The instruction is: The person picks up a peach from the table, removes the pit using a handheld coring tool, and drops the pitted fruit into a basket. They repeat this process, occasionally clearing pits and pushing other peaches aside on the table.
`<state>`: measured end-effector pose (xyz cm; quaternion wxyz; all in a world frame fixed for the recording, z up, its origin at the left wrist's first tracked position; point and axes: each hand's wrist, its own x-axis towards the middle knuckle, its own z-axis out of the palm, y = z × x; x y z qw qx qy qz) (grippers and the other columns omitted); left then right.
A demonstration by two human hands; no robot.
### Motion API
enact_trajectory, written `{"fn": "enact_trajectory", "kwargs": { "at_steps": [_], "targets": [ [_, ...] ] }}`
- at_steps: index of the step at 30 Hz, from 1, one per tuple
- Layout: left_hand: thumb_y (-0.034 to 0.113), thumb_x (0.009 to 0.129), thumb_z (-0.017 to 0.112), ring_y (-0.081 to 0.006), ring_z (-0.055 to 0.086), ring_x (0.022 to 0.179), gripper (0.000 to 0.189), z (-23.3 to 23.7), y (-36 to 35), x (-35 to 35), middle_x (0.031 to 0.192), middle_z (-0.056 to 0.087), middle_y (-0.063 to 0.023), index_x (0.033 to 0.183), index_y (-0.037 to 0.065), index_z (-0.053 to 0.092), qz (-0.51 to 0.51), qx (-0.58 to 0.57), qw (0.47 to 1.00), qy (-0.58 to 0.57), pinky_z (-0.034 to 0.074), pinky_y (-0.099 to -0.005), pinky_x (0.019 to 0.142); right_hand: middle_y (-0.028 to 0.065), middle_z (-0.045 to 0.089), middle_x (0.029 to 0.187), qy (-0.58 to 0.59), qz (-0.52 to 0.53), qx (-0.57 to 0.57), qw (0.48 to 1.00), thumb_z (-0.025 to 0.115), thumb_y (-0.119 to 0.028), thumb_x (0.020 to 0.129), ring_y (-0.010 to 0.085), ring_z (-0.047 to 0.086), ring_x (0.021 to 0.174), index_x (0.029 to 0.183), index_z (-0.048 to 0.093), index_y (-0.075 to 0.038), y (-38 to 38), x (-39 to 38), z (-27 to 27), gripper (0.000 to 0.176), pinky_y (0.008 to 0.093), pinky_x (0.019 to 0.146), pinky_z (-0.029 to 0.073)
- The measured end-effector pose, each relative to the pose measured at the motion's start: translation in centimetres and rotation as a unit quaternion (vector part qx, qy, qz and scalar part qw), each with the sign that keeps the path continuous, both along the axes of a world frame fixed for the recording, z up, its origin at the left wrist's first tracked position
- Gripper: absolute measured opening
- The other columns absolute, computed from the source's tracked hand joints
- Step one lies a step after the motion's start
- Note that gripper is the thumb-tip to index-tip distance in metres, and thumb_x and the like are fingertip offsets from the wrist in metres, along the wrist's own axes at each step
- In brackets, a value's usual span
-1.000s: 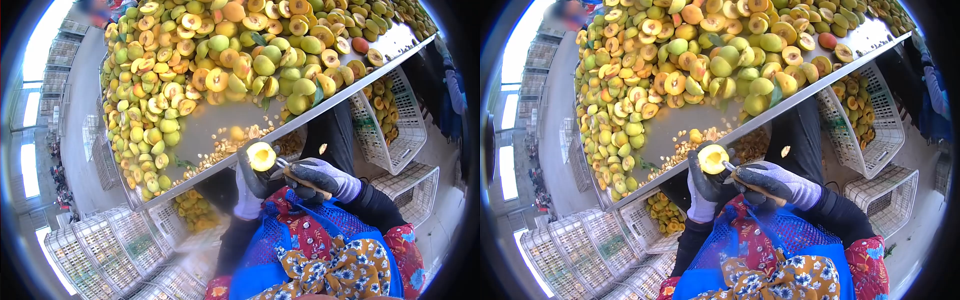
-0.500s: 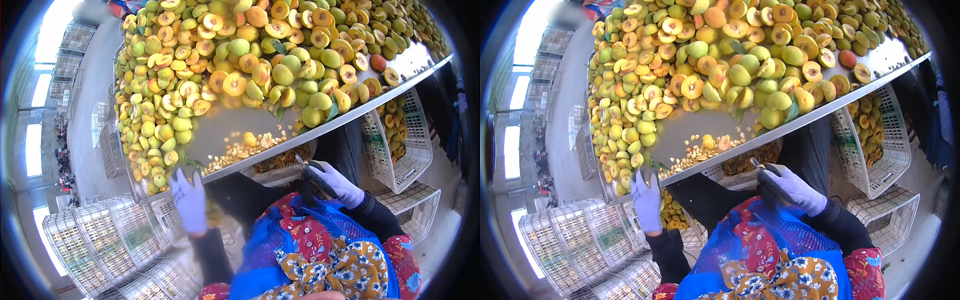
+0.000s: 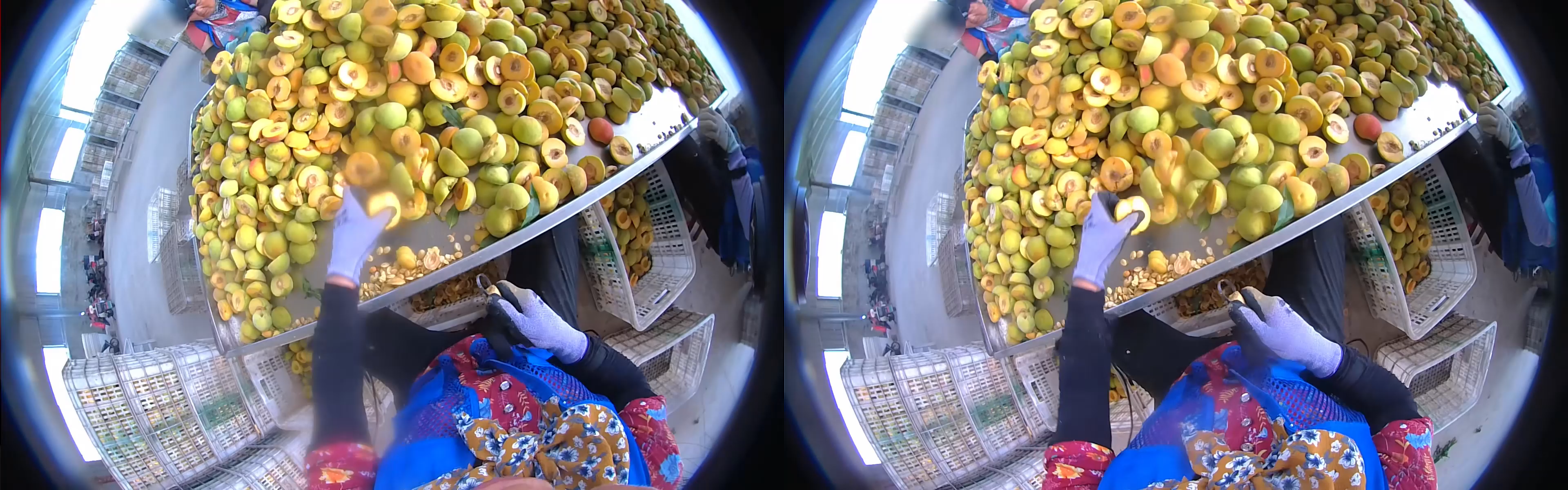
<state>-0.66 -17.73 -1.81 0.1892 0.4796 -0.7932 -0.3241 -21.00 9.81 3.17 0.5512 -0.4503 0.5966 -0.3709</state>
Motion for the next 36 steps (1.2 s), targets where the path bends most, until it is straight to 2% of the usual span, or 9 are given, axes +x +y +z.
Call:
{"fn": "enact_trajectory", "kwargs": {
  "at_steps": [2,8,18,23,25,27,28,34,36],
  "targets": [
    [0.019,0.087,0.070,-0.0083,0.058,0.064,0.049,4.1,4.3,-0.4,0.088,0.061,-0.0039,0.128,0.004,0.048,0.099,0.258,0.941,0.194,0.042,-0.0188,0.047,0.0198,0.054,0.082,0.122,0.043,-0.139,0.982,0.052,-0.014,0.098,0.0378,0.059,0.070,0.104,0.055,0.003,-1.1,0.2,0.0,0.019,0.0441,0.060,0.047],
    [0.058,0.101,0.038,-0.0165,0.064,0.067,0.058,3.9,11.8,-1.3,0.095,0.066,-0.0118,0.123,0.006,0.051,0.103,0.462,0.809,0.347,0.045,-0.0240,0.045,0.0224,0.060,0.069,0.245,0.049,-0.199,0.948,0.055,-0.021,0.097,0.0435,0.062,0.067,0.109,0.051,0.001,-3.2,2.6,1.4,0.025,0.0499,0.057,0.047],
    [0.040,0.106,0.038,-0.0169,0.064,0.084,0.042,3.0,16.7,-2.5,0.103,0.062,-0.0106,0.119,0.003,0.053,0.106,0.293,0.897,0.314,0.053,-0.0268,0.069,0.0200,0.054,0.078,0.269,0.091,-0.126,0.950,0.053,-0.018,0.097,0.0359,0.060,0.059,0.108,0.050,0.007,-2.4,3.9,0.8,0.028,0.0470,0.050,0.047],
    [0.033,0.107,0.039,-0.0152,0.061,0.087,0.036,3.0,18.3,-3.4,0.098,0.060,-0.0063,0.112,0.001,0.055,0.132,0.123,0.935,0.304,0.052,-0.0283,0.079,0.0251,0.053,0.092,0.008,0.109,-0.098,0.989,0.048,-0.015,0.098,0.0381,0.059,0.070,0.113,0.049,0.008,-2.1,3.1,1.6,0.027,0.0493,0.059,0.046],
    [0.028,0.107,0.037,-0.0169,0.060,0.088,0.034,4.3,18.6,-3.9,0.096,0.060,-0.0084,0.110,-0.001,0.056,0.129,0.087,0.954,0.257,0.050,-0.0302,0.081,0.0251,0.052,0.093,0.006,0.127,-0.118,0.985,0.048,-0.014,0.098,0.0393,0.059,0.073,0.115,0.049,0.007,-1.8,2.7,1.3,0.028,0.0499,0.060,0.045],
    [0.025,0.107,0.036,-0.0179,0.061,0.087,0.034,4.8,18.6,-3.9,0.095,0.061,-0.0104,0.110,-0.002,0.057,0.109,0.079,0.973,0.185,0.048,-0.0312,0.081,0.0239,0.052,0.091,0.207,0.159,-0.233,0.937,0.051,-0.013,0.095,0.0403,0.058,0.074,0.116,0.049,0.007,-1.6,2.8,-0.4,0.029,0.0503,0.060,0.044],
    [0.020,0.107,0.035,-0.0197,0.061,0.086,0.032,4.8,18.5,-3.7,0.094,0.063,-0.0133,0.108,-0.003,0.058,0.089,0.070,0.981,0.159,0.048,-0.0323,0.080,0.0231,0.050,0.089,0.120,0.121,-0.054,0.984,0.052,-0.014,0.094,0.0402,0.057,0.072,0.115,0.049,0.008,-1.6,3.0,-0.7,0.030,0.0491,0.060,0.044],
    [0.018,0.104,0.041,-0.0327,0.066,0.085,0.025,3.5,18.8,-3.9,0.094,0.066,-0.0185,0.111,0.001,0.058,0.100,0.071,0.981,0.151,0.051,-0.0397,0.075,0.0193,0.055,0.077,0.142,0.073,-0.273,0.949,0.050,-0.029,0.100,0.0352,0.059,0.064,0.099,0.054,0.003,-1.0,3.2,-2.8,0.032,0.0459,0.054,0.044],
    [0.020,0.106,0.037,-0.0255,0.063,0.086,0.030,4.4,19.3,-4.4,0.094,0.064,-0.0154,0.108,-0.001,0.059,0.112,0.051,0.981,0.148,0.049,-0.0353,0.078,0.0179,0.055,0.078,-0.134,0.046,0.061,0.988,0.052,-0.030,0.098,0.0317,0.061,0.069,0.097,0.054,0.001,-1.8,2.2,1.1,0.031,0.0438,0.054,0.045]
  ]
}}
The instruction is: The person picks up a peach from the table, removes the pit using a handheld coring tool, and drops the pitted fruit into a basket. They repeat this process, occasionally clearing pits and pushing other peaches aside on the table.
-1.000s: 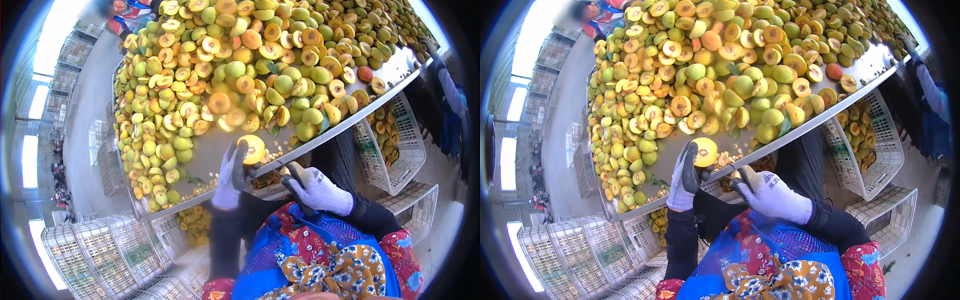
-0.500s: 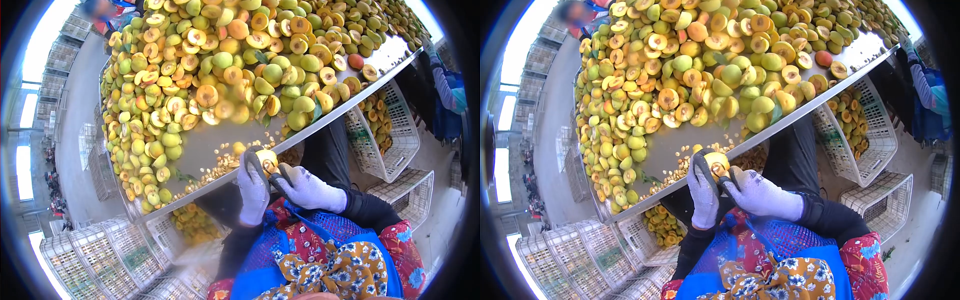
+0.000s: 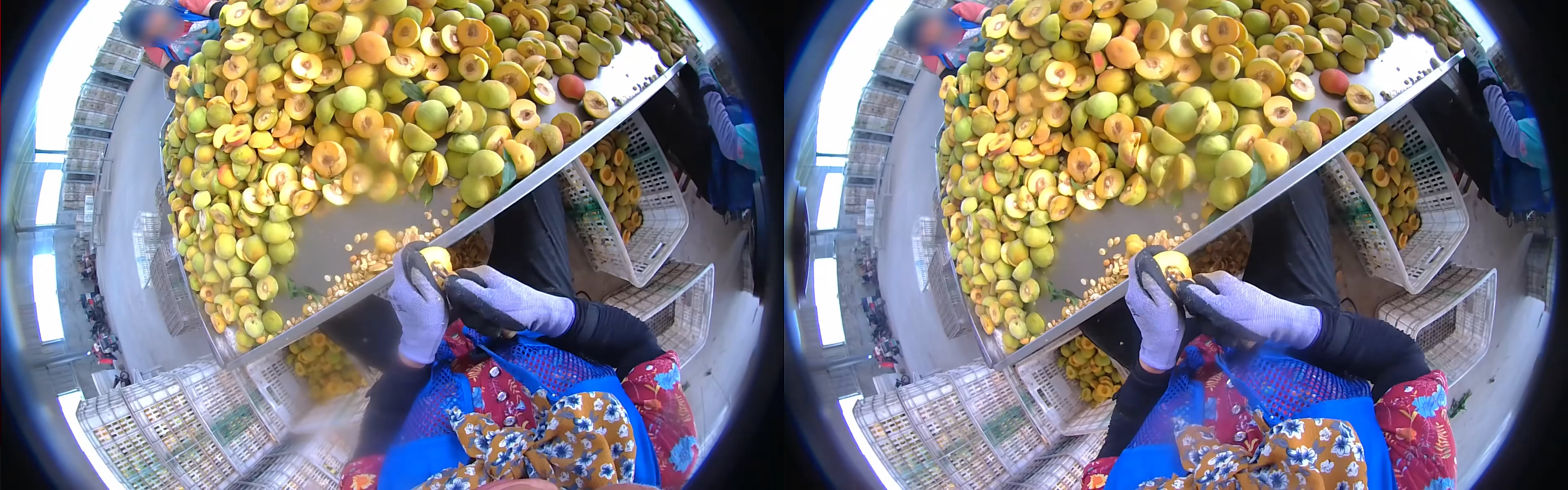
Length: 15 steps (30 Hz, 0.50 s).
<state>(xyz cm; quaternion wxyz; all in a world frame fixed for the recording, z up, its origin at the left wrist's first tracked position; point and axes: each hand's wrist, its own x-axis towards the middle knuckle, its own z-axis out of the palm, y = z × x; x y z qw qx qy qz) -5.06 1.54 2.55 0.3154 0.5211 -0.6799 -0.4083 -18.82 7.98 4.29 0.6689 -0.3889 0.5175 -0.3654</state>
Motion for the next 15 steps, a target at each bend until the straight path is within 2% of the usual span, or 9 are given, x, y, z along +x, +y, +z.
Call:
{"fn": "enact_trajectory", "kwargs": {
  "at_steps": [1,2,4,6,8,9,12,14,15],
  "targets": [
    [0.021,0.106,0.035,-0.0219,0.062,0.086,0.033,0.2,0.2,-0.2,0.094,0.063,-0.0138,0.106,-0.003,0.059,0.007,-0.008,1.000,-0.001,0.049,-0.0330,0.079,0.0172,0.055,0.078,-0.127,0.001,0.177,0.976,0.053,-0.030,0.098,0.0299,0.062,0.071,0.096,0.055,0.000,-0.2,-0.4,1.4,0.031,0.0427,0.053,0.045],
    [0.021,0.106,0.035,-0.0221,0.062,0.087,0.033,0.0,0.0,-0.3,0.094,0.064,-0.0139,0.107,-0.003,0.059,0.000,0.003,1.000,0.009,0.049,-0.0332,0.080,0.0145,0.056,0.079,-0.089,0.010,0.154,0.984,0.052,-0.030,0.098,0.0265,0.062,0.067,0.099,0.055,-0.001,0.0,-0.4,1.1,0.029,0.0379,0.049,0.043],
    [0.021,0.106,0.036,-0.0224,0.063,0.088,0.033,-1.0,-0.3,0.0,0.096,0.064,-0.0140,0.109,-0.003,0.059,-0.015,0.026,0.999,0.028,0.049,-0.0336,0.081,0.0160,0.055,0.068,0.172,-0.031,-0.166,0.971,0.050,-0.025,0.099,0.0316,0.059,0.057,0.094,0.054,0.000,0.6,0.9,-2.6,0.026,0.0413,0.047,0.044],
    [0.022,0.106,0.037,-0.0234,0.064,0.091,0.034,-2.5,-0.7,0.3,0.098,0.064,-0.0149,0.111,-0.004,0.058,0.015,0.169,0.972,0.164,0.050,-0.0354,0.083,0.0202,0.054,0.056,0.448,-0.001,-0.425,0.786,0.052,-0.023,0.098,0.0409,0.056,0.049,0.096,0.050,0.001,0.8,1.2,-3.8,0.024,0.0482,0.044,0.042],
    [0.021,0.101,0.052,-0.0235,0.064,0.098,0.031,-2.7,-0.5,0.9,0.104,0.064,-0.0161,0.117,-0.005,0.056,0.031,0.260,0.931,0.255,0.052,-0.0379,0.086,0.0229,0.055,0.059,0.369,-0.023,-0.235,0.899,0.054,-0.022,0.097,0.0429,0.058,0.055,0.098,0.048,0.002,1.5,1.4,-2.2,0.025,0.0504,0.047,0.043],
    [0.021,0.097,0.059,-0.0238,0.064,0.098,0.033,-2.1,-0.2,1.1,0.106,0.064,-0.0162,0.118,-0.005,0.055,-0.022,0.166,0.967,0.191,0.052,-0.0379,0.086,0.0243,0.056,0.061,0.321,-0.034,-0.133,0.937,0.055,-0.022,0.096,0.0439,0.059,0.058,0.099,0.047,0.003,1.6,1.4,-1.3,0.026,0.0516,0.049,0.043],
    [0.016,0.077,0.080,-0.0285,0.064,0.099,0.059,-1.2,-0.6,2.2,0.111,0.063,-0.0174,0.124,-0.003,0.051,-0.200,-0.101,0.973,0.052,0.051,-0.0393,0.090,0.0231,0.057,0.061,0.337,-0.028,-0.153,0.928,0.057,-0.023,0.095,0.0437,0.060,0.058,0.100,0.045,0.002,2.2,1.5,-1.6,0.028,0.0525,0.049,0.043],
    [0.014,0.078,0.077,-0.0312,0.064,0.098,0.055,-0.6,0.3,1.7,0.111,0.063,-0.0180,0.124,-0.003,0.051,-0.111,0.120,0.973,0.164,0.050,-0.0400,0.090,0.0229,0.056,0.060,0.336,-0.021,-0.148,0.930,0.057,-0.023,0.095,0.0437,0.059,0.057,0.098,0.045,0.002,2.2,1.5,-1.4,0.027,0.0525,0.049,0.042],
    [0.016,0.083,0.072,-0.0305,0.064,0.098,0.050,-0.5,0.4,1.7,0.111,0.063,-0.0175,0.124,-0.003,0.051,-0.111,0.103,0.978,0.146,0.050,-0.0396,0.090,0.0228,0.056,0.059,0.336,-0.017,-0.146,0.931,0.057,-0.023,0.095,0.0437,0.059,0.057,0.098,0.045,0.001,2.2,1.5,-1.4,0.027,0.0526,0.049,0.042]
  ]
}}
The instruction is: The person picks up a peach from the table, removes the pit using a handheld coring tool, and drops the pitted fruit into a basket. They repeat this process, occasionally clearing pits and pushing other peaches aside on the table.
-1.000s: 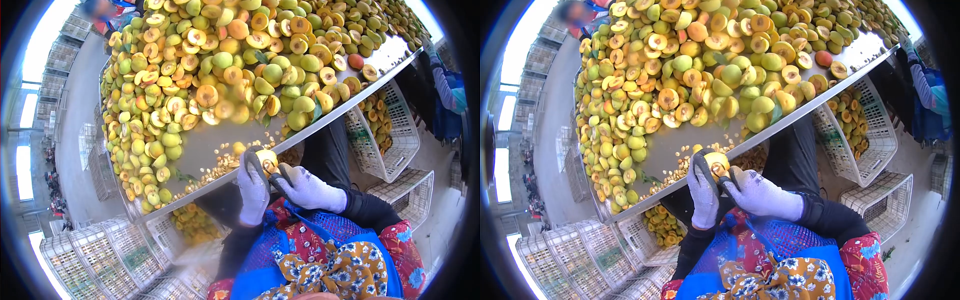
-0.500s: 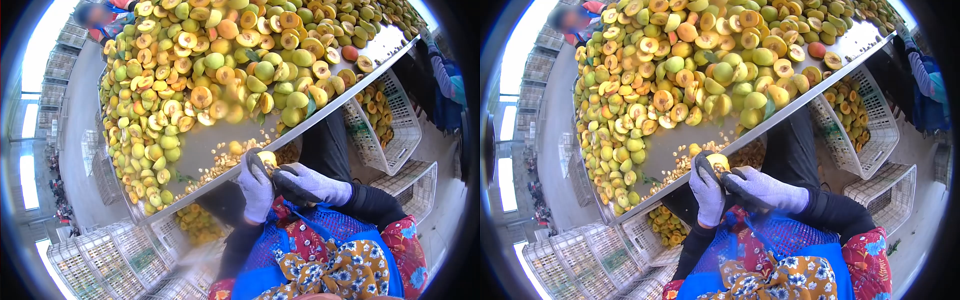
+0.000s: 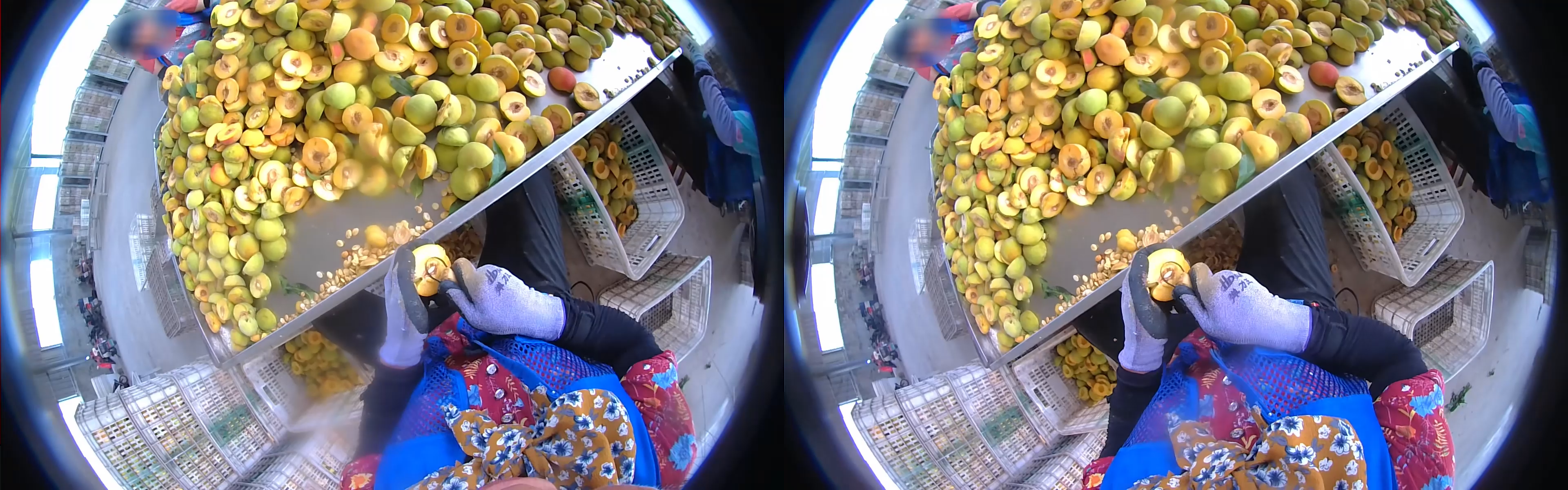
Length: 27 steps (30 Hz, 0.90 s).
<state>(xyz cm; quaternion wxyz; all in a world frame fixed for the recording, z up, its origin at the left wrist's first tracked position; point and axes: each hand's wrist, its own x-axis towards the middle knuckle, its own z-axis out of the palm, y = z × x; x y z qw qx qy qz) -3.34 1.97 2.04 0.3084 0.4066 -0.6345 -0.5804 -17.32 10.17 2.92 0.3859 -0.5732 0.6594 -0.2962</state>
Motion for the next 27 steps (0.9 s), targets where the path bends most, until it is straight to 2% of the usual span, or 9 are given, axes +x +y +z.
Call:
{"fn": "enact_trajectory", "kwargs": {
  "at_steps": [6,8,10,13,14,18,22,25,27],
  "targets": [
    [0.013,0.095,0.060,-0.0239,0.063,0.094,0.034,-5.2,0.7,1.7,0.107,0.064,-0.0149,0.122,-0.005,0.054,0.061,-0.458,0.831,-0.309,0.050,-0.0357,0.086,0.0297,0.059,0.077,0.057,0.070,-0.045,0.995,0.052,-0.022,0.098,0.0407,0.063,0.070,0.098,0.049,0.004,0.4,0.2,-0.7,0.026,0.0508,0.055,0.045],
    [0.015,0.101,0.049,-0.0219,0.061,0.095,0.027,-2.1,1.5,-0.3,0.106,0.063,-0.0141,0.118,-0.005,0.057,0.145,0.048,0.987,-0.044,0.049,-0.0356,0.087,0.0287,0.060,0.091,0.170,0.183,-0.161,0.955,0.046,-0.023,0.100,0.0319,0.066,0.072,0.110,0.056,0.006,1.2,-0.3,-3.0,0.033,0.0453,0.050,0.047],
    [0.014,0.103,0.042,-0.0223,0.059,0.098,0.028,-0.1,2.1,-1.0,0.106,0.062,-0.0152,0.113,-0.006,0.059,0.136,-0.012,0.989,-0.056,0.048,-0.0349,0.087,0.0230,0.060,0.089,-0.151,0.014,0.004,0.988,0.047,-0.022,0.099,0.0305,0.063,0.068,0.108,0.057,0.004,1.1,0.7,-3.7,0.029,0.0381,0.055,0.048],
    [0.015,0.103,0.041,-0.0247,0.060,0.096,0.029,-0.6,2.7,-0.4,0.105,0.062,-0.0160,0.115,-0.006,0.056,0.112,-0.092,0.981,-0.129,0.047,-0.0351,0.087,0.0214,0.062,0.088,-0.338,0.040,0.045,0.939,0.046,-0.033,0.101,0.0325,0.059,0.073,0.108,0.057,0.004,1.1,0.0,-3.9,0.039,0.0364,0.066,0.049],
    [0.016,0.103,0.042,-0.0249,0.060,0.096,0.029,-0.6,2.6,-0.5,0.105,0.062,-0.0160,0.114,-0.006,0.057,0.111,-0.088,0.980,-0.137,0.047,-0.0350,0.087,0.0213,0.063,0.086,-0.327,0.065,-0.035,0.942,0.046,-0.037,0.101,0.0325,0.058,0.074,0.108,0.057,0.004,1.0,-0.2,-3.3,0.043,0.0366,0.067,0.048],
    [0.019,0.103,0.043,-0.0242,0.059,0.092,0.030,-0.3,1.8,-0.3,0.104,0.062,-0.0163,0.108,-0.005,0.059,0.024,-0.008,0.982,-0.187,0.048,-0.0348,0.083,0.0208,0.061,0.088,-0.193,0.016,0.131,0.972,0.050,-0.027,0.097,0.0309,0.060,0.079,0.113,0.052,0.003,1.8,0.4,-1.5,0.034,0.0393,0.070,0.048],
    [0.015,0.101,0.044,-0.0291,0.065,0.083,0.025,-4.1,2.6,0.4,0.092,0.068,-0.0166,0.104,-0.003,0.061,0.037,-0.131,0.972,-0.192,0.050,-0.0373,0.077,0.0196,0.063,0.095,-0.348,0.113,0.039,0.930,0.060,-0.027,0.089,0.0298,0.061,0.082,0.118,0.051,0.003,2.7,0.3,-6.4,0.042,0.0389,0.071,0.048],
    [0.004,0.092,0.051,-0.0383,0.064,0.096,0.022,-3.5,2.5,0.7,0.102,0.066,-0.0209,0.111,-0.001,0.060,0.023,-0.151,0.984,-0.091,0.050,-0.0405,0.086,0.0169,0.061,0.090,-0.277,0.147,-0.126,0.941,0.065,-0.023,0.086,0.0275,0.060,0.076,0.122,0.052,0.002,2.4,-0.2,-3.9,0.046,0.0396,0.067,0.047],
    [0.006,0.096,0.051,-0.0292,0.066,0.094,0.020,-3.6,2.0,1.0,0.101,0.066,-0.0177,0.113,-0.002,0.059,0.021,-0.132,0.990,-0.033,0.051,-0.0359,0.085,0.0127,0.059,0.083,-0.234,0.145,-0.113,0.955,0.060,-0.024,0.091,0.0250,0.060,0.073,0.117,0.054,0.002,1.9,0.3,-3.4,0.037,0.0386,0.064,0.046]
  ]
}}
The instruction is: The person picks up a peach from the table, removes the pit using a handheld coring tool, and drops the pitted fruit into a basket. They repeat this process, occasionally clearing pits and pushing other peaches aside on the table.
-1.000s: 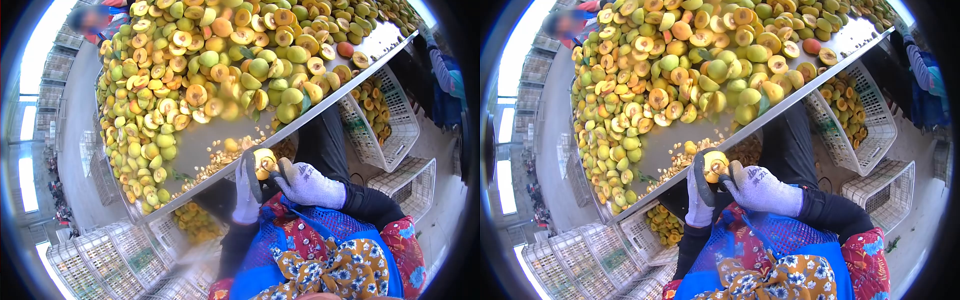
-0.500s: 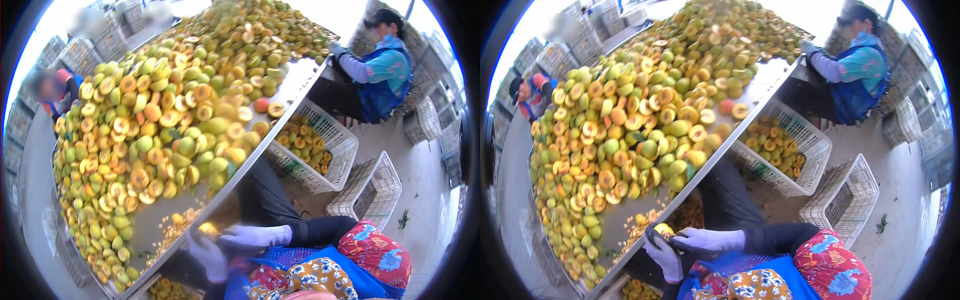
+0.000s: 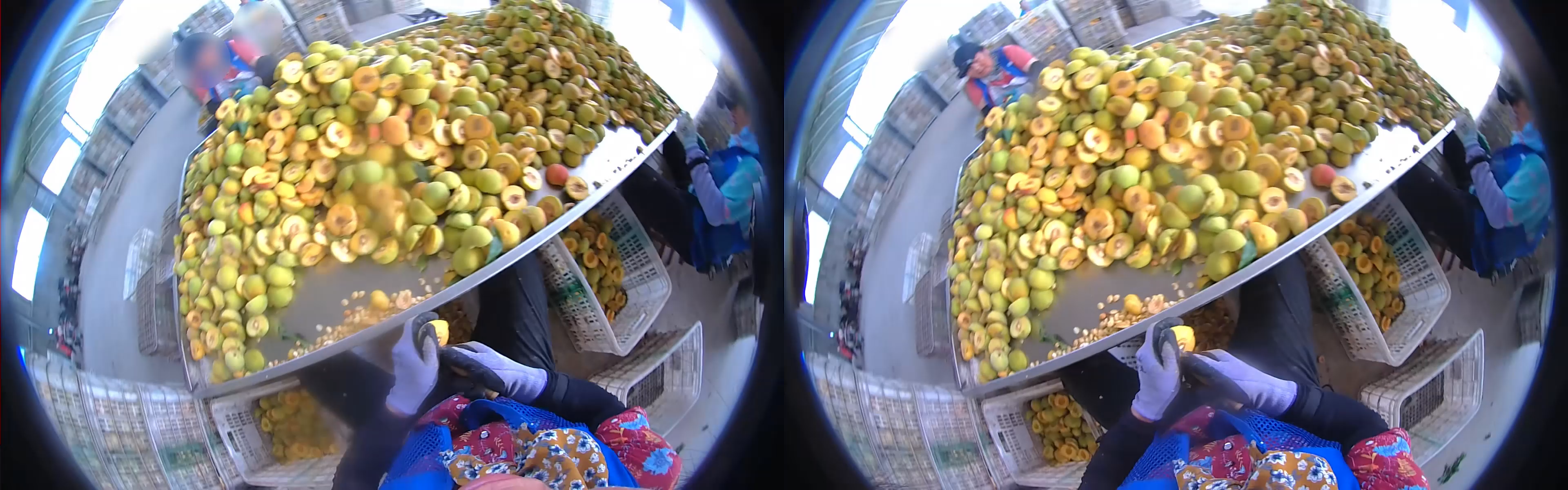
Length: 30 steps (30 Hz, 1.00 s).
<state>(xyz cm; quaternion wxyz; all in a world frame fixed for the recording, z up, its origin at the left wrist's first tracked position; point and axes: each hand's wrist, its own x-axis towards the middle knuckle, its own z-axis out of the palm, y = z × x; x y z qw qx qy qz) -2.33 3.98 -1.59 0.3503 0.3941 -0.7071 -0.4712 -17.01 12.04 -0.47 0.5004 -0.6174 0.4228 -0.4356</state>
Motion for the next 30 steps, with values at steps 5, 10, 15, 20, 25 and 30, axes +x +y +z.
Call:
{"fn": "enact_trajectory", "kwargs": {
  "at_steps": [5,10,15,20,25,30],
  "targets": [
    [0.015,0.102,0.046,-0.0218,0.065,0.093,0.025,-1.6,0.8,0.4,0.102,0.066,-0.0140,0.115,-0.002,0.058,0.018,0.025,0.994,0.104,0.051,-0.0334,0.086,0.0016,0.051,0.067,-0.181,-0.014,0.315,0.932,0.052,-0.033,0.101,0.0108,0.048,0.053,0.107,0.057,-0.004,-0.1,0.4,1.4,0.030,0.0237,0.049,0.038],
    [0.029,0.106,0.039,-0.0185,0.063,0.094,0.038,-2.1,1.1,1.0,0.104,0.065,-0.0108,0.116,-0.002,0.058,-0.027,0.111,0.970,0.216,0.050,-0.0317,0.087,-0.0040,0.040,0.056,-0.562,0.103,0.519,0.636,0.049,-0.041,0.102,0.0049,0.036,0.042,0.104,0.054,-0.003,0.3,-0.5,0.0,0.038,0.0191,0.039,0.033],
    [0.023,0.104,0.044,-0.0226,0.066,0.091,0.032,0.5,0.0,1.2,0.099,0.067,-0.0143,0.117,-0.003,0.057,-0.104,0.015,0.988,0.113,0.051,-0.0335,0.084,-0.0024,0.040,0.053,-0.673,0.167,0.515,0.503,0.046,-0.041,0.103,0.0052,0.034,0.036,0.115,0.053,-0.002,1.1,-0.8,-1.8,0.042,0.0180,0.035,0.032],
    [0.010,0.099,0.044,-0.0236,0.067,0.095,0.026,0.2,-0.2,0.8,0.099,0.068,-0.0158,0.116,-0.004,0.059,-0.102,0.063,0.992,0.029,0.050,-0.0339,0.088,-0.0013,0.043,0.055,-0.573,0.078,0.537,0.614,0.046,-0.039,0.103,0.0045,0.035,0.037,0.113,0.054,-0.004,1.2,-1.4,-0.8,0.037,0.0175,0.035,0.033],
    [0.008,0.096,0.050,-0.0231,0.066,0.097,0.025,-0.6,0.2,1.6,0.103,0.068,-0.0153,0.117,-0.004,0.059,-0.157,0.046,0.983,0.081,0.050,-0.0339,0.087,-0.0038,0.040,0.053,-0.618,0.132,0.548,0.547,0.046,-0.041,0.103,0.0042,0.034,0.035,0.095,0.049,-0.004,1.8,-1.1,-1.5,0.038,0.0162,0.035,0.031],
    [0.025,0.105,0.042,-0.0213,0.064,0.095,0.035,0.1,-0.7,1.7,0.103,0.066,-0.0138,0.115,-0.005,0.058,-0.204,0.051,0.975,0.073,0.049,-0.0326,0.086,-0.0037,0.041,0.053,-0.539,0.053,0.549,0.637,0.048,-0.040,0.102,0.0029,0.034,0.035,0.097,0.050,-0.003,1.0,-1.1,0.6,0.037,0.0158,0.036,0.031]
  ]
}}
